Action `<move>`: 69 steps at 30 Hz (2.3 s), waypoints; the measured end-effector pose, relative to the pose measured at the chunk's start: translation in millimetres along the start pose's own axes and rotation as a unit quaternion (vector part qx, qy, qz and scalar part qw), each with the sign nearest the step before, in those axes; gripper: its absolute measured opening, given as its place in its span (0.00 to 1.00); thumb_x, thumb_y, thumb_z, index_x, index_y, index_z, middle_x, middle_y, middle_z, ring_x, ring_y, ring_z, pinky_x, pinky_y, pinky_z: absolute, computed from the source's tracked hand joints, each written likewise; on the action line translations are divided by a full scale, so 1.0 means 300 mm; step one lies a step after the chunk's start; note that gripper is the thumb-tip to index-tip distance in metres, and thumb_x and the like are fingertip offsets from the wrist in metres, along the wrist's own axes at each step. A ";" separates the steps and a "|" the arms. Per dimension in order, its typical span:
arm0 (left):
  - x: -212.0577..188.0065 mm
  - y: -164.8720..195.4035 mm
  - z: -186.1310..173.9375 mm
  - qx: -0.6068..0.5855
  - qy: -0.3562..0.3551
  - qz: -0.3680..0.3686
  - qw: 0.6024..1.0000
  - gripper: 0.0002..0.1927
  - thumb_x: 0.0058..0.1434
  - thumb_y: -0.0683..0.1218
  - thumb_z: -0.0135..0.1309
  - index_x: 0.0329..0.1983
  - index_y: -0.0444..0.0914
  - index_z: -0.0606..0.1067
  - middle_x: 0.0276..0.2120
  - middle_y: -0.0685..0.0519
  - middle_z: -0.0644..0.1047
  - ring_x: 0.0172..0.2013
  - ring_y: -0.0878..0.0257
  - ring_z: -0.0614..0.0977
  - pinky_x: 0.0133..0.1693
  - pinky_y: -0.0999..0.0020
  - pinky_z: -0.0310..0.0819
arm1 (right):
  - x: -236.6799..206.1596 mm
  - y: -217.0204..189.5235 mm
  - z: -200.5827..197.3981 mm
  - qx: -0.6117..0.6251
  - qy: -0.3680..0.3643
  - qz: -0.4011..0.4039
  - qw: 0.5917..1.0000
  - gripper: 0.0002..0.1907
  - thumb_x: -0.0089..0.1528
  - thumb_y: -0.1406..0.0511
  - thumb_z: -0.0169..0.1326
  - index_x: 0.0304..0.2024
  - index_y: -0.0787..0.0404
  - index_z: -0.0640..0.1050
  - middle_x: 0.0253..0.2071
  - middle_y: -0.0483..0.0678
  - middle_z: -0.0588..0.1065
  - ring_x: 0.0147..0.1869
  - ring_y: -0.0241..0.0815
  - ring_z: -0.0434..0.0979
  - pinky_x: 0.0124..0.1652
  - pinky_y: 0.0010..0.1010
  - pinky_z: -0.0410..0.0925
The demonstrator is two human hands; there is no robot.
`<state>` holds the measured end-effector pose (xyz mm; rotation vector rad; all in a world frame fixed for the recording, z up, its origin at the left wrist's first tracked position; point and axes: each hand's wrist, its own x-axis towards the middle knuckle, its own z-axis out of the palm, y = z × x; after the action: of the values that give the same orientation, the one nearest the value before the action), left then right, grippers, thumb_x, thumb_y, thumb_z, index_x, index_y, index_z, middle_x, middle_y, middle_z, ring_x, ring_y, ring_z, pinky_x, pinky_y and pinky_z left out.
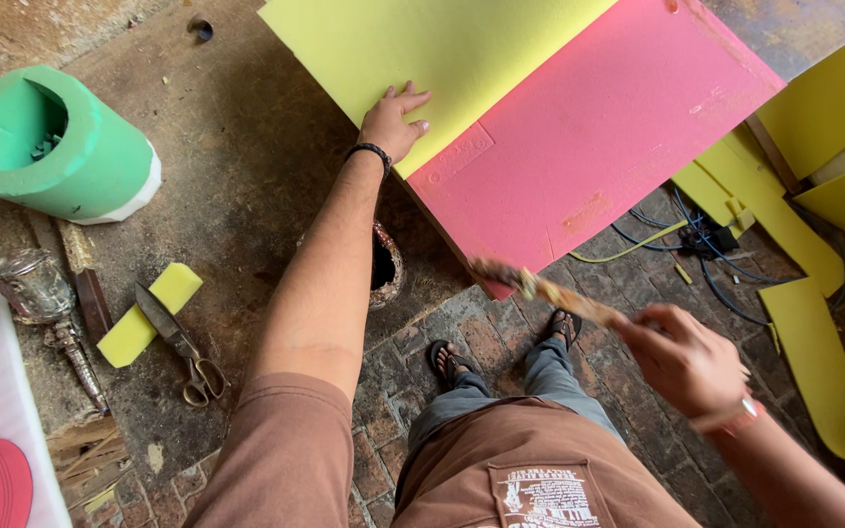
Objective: The person brushes adhesive from a container onto a pink foam sheet, folds a yellow foam sheet over the glued surface and presses it down, then carries the bonded foam sheets to a wooden frame on the floor and wraps the foam around the frame, pressing it into place.
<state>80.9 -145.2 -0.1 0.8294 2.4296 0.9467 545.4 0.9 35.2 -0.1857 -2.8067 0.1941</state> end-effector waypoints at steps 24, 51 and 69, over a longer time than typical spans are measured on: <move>-0.017 0.003 0.073 0.085 0.048 0.028 0.995 0.26 0.65 0.45 0.57 0.67 0.53 0.71 0.74 0.56 0.58 0.75 0.50 0.51 0.73 0.53 0.44 | -0.222 0.174 0.168 0.013 0.151 0.136 0.979 0.10 0.64 0.61 0.67 0.35 0.56 0.79 0.45 0.50 0.80 0.40 0.43 0.81 0.35 0.28 0.75; 0.202 0.318 0.217 0.448 -0.099 -0.117 0.881 0.35 0.69 0.47 0.39 0.80 0.45 0.47 0.65 0.14 0.56 0.55 0.35 0.79 0.51 0.54 0.81 | 0.055 1.017 0.032 -0.002 0.101 0.422 0.901 0.14 0.61 0.55 0.66 0.49 0.45 0.86 0.45 0.49 0.79 0.46 0.52 0.80 0.43 0.43 0.73; 0.170 0.456 0.212 0.499 -0.107 -0.160 0.845 0.41 0.63 0.47 0.45 0.79 0.44 0.47 0.67 0.19 0.53 0.37 0.47 0.87 0.34 0.61 0.86 | 0.235 1.216 0.071 0.010 0.028 0.361 0.932 0.14 0.66 0.51 0.62 0.48 0.48 0.86 0.39 0.50 0.79 0.40 0.53 0.80 0.41 0.42 0.73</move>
<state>130.2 -0.8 45.4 0.7059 2.6427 -0.6029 510.8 367.5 -19.6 -1.1927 -2.5438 0.3707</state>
